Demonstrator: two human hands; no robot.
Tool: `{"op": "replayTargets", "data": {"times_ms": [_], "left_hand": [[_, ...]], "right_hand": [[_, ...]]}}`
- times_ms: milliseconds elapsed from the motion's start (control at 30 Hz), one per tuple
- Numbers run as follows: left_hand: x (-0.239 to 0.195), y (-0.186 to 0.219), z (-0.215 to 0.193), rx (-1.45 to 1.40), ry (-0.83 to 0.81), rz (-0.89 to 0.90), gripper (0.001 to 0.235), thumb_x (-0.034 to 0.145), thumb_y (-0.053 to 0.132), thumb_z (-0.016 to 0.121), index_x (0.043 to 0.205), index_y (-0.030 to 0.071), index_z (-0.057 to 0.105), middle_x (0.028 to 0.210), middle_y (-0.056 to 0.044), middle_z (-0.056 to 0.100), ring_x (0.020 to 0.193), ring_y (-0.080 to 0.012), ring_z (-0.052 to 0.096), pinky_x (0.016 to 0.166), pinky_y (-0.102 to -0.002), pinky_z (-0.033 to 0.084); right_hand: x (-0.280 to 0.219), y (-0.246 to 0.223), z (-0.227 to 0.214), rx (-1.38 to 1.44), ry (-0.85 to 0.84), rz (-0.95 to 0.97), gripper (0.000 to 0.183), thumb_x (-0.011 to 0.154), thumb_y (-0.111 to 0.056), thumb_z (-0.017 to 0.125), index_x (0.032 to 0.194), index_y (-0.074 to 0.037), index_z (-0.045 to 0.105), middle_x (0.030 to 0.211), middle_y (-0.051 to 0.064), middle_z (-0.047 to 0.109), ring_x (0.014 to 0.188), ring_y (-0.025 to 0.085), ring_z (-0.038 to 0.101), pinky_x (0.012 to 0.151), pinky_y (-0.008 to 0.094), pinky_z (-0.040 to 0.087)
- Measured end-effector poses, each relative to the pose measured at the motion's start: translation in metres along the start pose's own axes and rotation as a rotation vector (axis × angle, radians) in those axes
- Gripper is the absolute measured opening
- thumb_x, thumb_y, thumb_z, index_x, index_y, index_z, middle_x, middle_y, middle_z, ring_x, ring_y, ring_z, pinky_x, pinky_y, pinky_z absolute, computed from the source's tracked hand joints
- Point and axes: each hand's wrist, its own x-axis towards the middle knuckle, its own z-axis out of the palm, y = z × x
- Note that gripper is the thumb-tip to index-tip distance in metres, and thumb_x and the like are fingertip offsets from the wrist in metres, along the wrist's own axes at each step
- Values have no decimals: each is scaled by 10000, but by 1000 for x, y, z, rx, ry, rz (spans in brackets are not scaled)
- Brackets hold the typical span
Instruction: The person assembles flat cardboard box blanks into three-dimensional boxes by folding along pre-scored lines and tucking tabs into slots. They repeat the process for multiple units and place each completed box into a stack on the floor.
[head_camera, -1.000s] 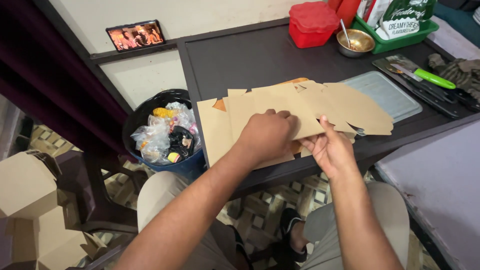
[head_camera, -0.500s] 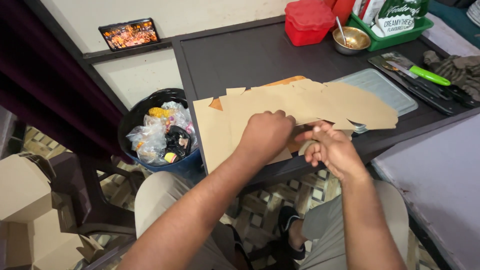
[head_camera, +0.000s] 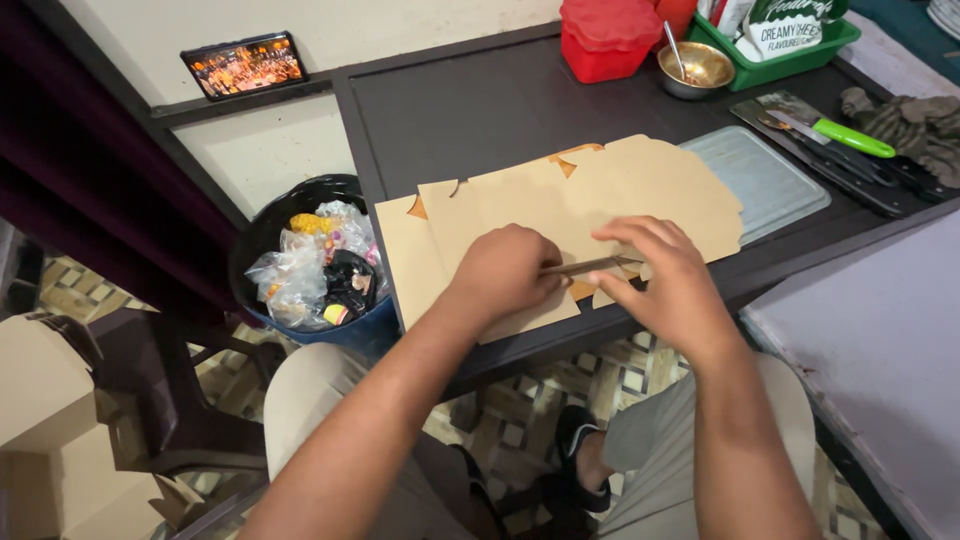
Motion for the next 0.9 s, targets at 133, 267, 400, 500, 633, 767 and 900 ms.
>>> {"op": "replayTargets", "data": {"times_ms": [133,267,400,500,633,767,900], "left_hand": [[-9,-17,10,-59,88,118,191,808,285,738,917,143,805,868,-88,749,829,-319,708,742,-447,556],[-17,-30,9,-95,285,238,154,809,199,712,904,121,805,870,-81,758,836,-330,706,737,-445,548],[-12,-26,-8,-233,192,31,182,863,270,726,964,142,806,831,-92,748,795,-316,711,756,-432,550],[-2,-30,-1,-345,136,-171,292,851,313,766,1092,148,755,858,-110,738,829,-300,717,805,-414,558],[1,-30,4,-303,275,-199,466,746,250,831,1168,107,696,1072,-120,698,1040,-323,647,888,-419,519],[0,-45,25,-299,316,-173,356,776,143,778,1127,108,732,1191,-112,674,1148,-338,612,968,-416,496],[-1,-50,27,-299,373,-97,294,818,63,715,1107,99,753,1193,-118,688,1145,-348,621,975,-422,501]], "right_hand": [[16,12,0,-352,-8,-475,467,703,-180,828,1137,-49,716,1081,121,729,1004,310,674,833,397,523],[31,43,12,-240,-217,-241,250,804,-114,788,1050,-78,768,1051,76,769,986,253,722,865,355,557],[50,48,21,-150,-212,-181,252,824,-172,813,1050,-73,763,987,70,757,864,207,734,795,339,563],[57,60,30,-121,-201,168,317,833,-219,853,1103,-82,760,793,115,677,714,220,602,702,379,530],[59,68,50,-136,-93,114,635,735,-274,896,1289,-96,641,836,82,608,743,186,592,717,342,529],[54,35,64,-386,89,5,956,637,-464,968,1372,-65,505,1198,154,629,1020,276,663,854,409,526],[53,7,64,-622,38,172,999,652,-595,953,1409,-128,500,1264,173,586,1178,357,585,911,503,474]]}}
